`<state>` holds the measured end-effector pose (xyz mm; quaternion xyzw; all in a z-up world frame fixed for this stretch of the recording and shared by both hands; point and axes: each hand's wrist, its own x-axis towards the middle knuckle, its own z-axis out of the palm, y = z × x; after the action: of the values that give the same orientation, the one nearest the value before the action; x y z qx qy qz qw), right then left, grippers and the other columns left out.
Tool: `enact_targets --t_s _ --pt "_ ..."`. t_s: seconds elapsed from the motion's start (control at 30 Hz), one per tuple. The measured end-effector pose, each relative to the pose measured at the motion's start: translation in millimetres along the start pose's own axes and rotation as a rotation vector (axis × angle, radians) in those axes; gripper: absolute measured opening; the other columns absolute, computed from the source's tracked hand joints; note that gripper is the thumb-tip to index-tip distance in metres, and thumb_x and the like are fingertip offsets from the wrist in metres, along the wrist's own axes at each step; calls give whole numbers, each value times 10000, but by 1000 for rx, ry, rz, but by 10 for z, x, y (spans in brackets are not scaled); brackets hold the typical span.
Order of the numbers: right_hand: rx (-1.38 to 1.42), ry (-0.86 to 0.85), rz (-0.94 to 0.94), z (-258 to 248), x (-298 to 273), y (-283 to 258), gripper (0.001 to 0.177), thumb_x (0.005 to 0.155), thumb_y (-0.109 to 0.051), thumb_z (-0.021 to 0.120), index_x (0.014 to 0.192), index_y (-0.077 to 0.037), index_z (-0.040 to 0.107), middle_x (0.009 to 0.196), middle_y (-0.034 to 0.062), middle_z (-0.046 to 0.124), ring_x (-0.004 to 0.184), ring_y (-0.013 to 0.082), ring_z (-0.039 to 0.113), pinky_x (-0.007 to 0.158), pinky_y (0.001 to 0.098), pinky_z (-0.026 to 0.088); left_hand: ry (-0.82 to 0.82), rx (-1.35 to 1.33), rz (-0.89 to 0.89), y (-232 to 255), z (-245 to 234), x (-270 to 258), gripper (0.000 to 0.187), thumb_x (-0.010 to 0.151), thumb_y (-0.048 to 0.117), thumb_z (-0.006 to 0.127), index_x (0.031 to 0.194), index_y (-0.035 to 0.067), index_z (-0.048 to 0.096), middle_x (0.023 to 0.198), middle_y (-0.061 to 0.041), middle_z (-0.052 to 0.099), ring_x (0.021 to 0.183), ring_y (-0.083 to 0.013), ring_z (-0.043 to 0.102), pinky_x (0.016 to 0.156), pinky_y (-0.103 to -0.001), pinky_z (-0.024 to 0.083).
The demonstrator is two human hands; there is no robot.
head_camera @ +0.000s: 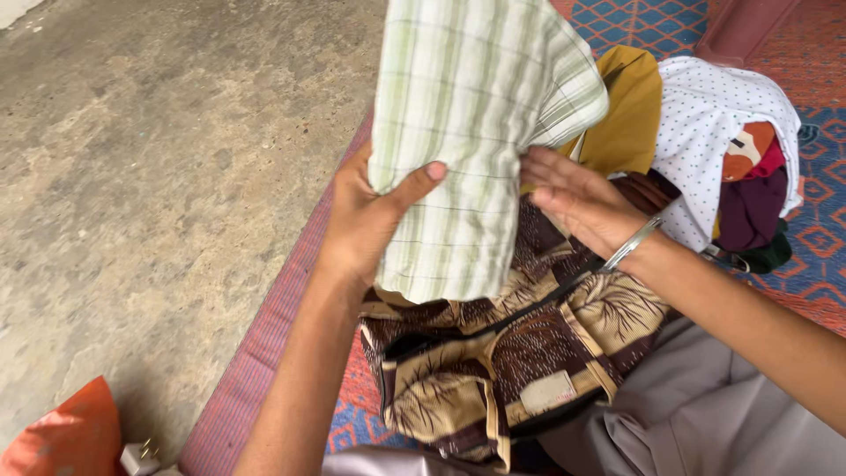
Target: The person sits on a mat and folds several garments by hand. They place a folded striped cloth into a patterned bag, then fold a white polka-dotted cloth and a patterned orange-and-black cloth, stacking them neatly on the mat.
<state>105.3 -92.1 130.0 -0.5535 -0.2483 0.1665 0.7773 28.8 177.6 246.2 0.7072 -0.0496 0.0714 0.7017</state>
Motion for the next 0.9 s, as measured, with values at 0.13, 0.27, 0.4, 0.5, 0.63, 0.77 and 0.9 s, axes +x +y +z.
enact_targets --t_s 0.13,0.27,0.4,0.5,0.63,0.77,0.9 --pt "167 97 236 20 -205 -60 974 873 -443 678 1595 36 233 1613 221 368 1470 300 398 1172 468 350 2 -114 -49 130 215 -220 491 827 105 778 1259 -41 598 1122 -207 770 950 -285 772 845 -432 659" --pt "318 223 515 172 -389 -23 1047 843 -703 521 1574 4 273 1582 189 453 1447 307 438 1140 477 359 59 -137 -135 56 443 -390 560 791 132 801 1289 -19 595 1156 -203 765 1000 -269 773 882 -407 647" --pt "360 396 731 300 -514 53 1110 802 -852 324 1535 -21 391 1512 124 542 1365 291 508 1058 485 390 135 -300 -305 -189 786 -599 627 742 175 828 1287 -16 586 1185 -208 751 1063 -308 739 951 -439 596" --pt "165 510 356 324 -593 139 963 839 -754 420 1554 -110 410 1500 116 563 1320 245 571 1095 380 450 177 -463 -375 -484 1124 -851 666 751 203 825 1328 -8 569 1227 -183 737 1157 -317 694 1016 -443 540" --pt "550 315 361 217 -861 341 939 877 -774 393 1505 -82 484 1402 151 615 1184 258 639 1030 402 496 278 -533 -553 -911 1438 -1208 666 825 212 788 1391 16 498 1271 -153 699 1211 -292 661 1039 -429 523" --pt "605 295 266 45 -1162 748 782 952 -620 529 1455 -21 532 1349 160 643 1153 249 658 1015 399 510 247 -284 -476 -1231 1463 -1460 575 867 251 768 1293 -83 576 1170 -243 754 1052 -334 761 942 -418 608" --pt "677 273 405 -159 -1258 966 588 954 -361 679 1387 15 547 1267 175 663 1096 285 672 986 469 527 219 124 -365 -1295 1334 -1539 598 873 320 774 1305 -48 584 1101 -214 791 884 -347 738 799 -413 602"
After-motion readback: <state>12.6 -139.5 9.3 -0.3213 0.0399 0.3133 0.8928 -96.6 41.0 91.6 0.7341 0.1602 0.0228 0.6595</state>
